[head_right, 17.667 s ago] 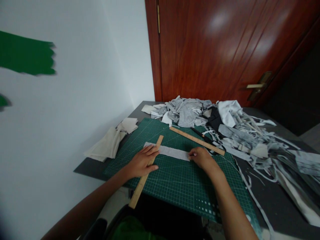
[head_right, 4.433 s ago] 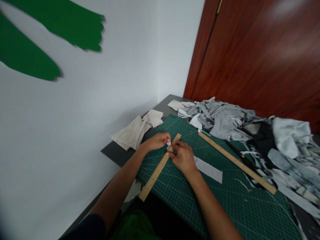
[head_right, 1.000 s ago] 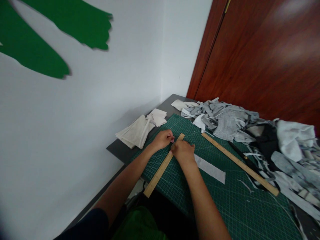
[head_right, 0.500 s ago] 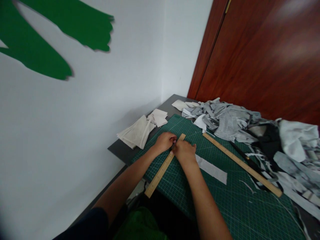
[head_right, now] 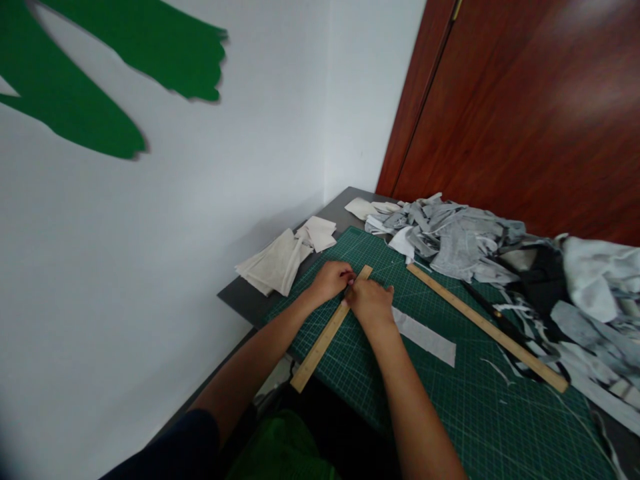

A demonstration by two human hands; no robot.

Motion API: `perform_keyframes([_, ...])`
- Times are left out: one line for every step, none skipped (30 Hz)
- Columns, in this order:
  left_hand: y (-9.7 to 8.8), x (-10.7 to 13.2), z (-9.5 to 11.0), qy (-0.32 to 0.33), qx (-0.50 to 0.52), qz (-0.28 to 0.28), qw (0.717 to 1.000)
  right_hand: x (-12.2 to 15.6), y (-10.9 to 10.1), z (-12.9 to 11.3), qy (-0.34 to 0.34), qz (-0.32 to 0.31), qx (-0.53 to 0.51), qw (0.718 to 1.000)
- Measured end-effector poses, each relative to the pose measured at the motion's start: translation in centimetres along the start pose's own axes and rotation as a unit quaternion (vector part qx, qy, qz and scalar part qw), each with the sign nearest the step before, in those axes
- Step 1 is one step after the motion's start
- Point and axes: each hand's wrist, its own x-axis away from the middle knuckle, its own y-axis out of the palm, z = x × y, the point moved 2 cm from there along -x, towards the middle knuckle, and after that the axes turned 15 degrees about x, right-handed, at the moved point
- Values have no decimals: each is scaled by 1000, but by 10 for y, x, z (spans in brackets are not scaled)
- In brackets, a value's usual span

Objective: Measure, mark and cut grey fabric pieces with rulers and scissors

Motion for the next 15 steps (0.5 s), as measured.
perform_keyframes([1,-1,-1,3,2,-1,1000,1,0,0,0,0,0,1000])
perform_keyframes([1,-2,-2,6,4,-3,1000,1,-1,0,0,0,0,1000])
perform_keyframes([2,-3,-2,8,4,-4,1000,2,-1,0,1,0,1,1000])
perform_keyframes([2,-4,-3,10,5,-6,1000,3,-2,0,1,0,1,1000])
perform_keyframes([3,-4,-3,11,6,-10,1000,3,-3,-1,0,0,1,1000])
perform_keyframes([3,-5,-4,13,7,-15,1000,4,-3,-1,0,-1,1,1000])
perform_keyframes([3,-5,-4,15,8,-21,1000,4,-4,-1,1,0,1,1000])
perform_keyframes([3,-5,-4,17,7,-27,999,4,-5,-1,1,0,1,1000])
perform_keyframes([2,-5,-4,18,6,-34,999,5,-5,-1,1,1,1,1000])
perform_keyframes([2,-5,-5,19,5,-40,999,5,-5,-1,1,2,1,1000])
perform_keyframes([2,-5,-5,19,3,-45,999,5,-5,-1,1,3,1,1000])
perform_keyframes([2,-5,-5,20,1,-49,999,4,-5,-1,1,3,1,1000])
perform_keyframes([2,-5,-6,21,0,-52,998,4,-4,-1,-1,4,0,1000])
perform_keyframes([1,-5,-6,21,-1,-55,998,4,-4,-1,-2,4,-1,1000])
perform_keyframes([1,-5,-6,21,-1,-57,998,4,-4,-1,-2,4,-2,1000])
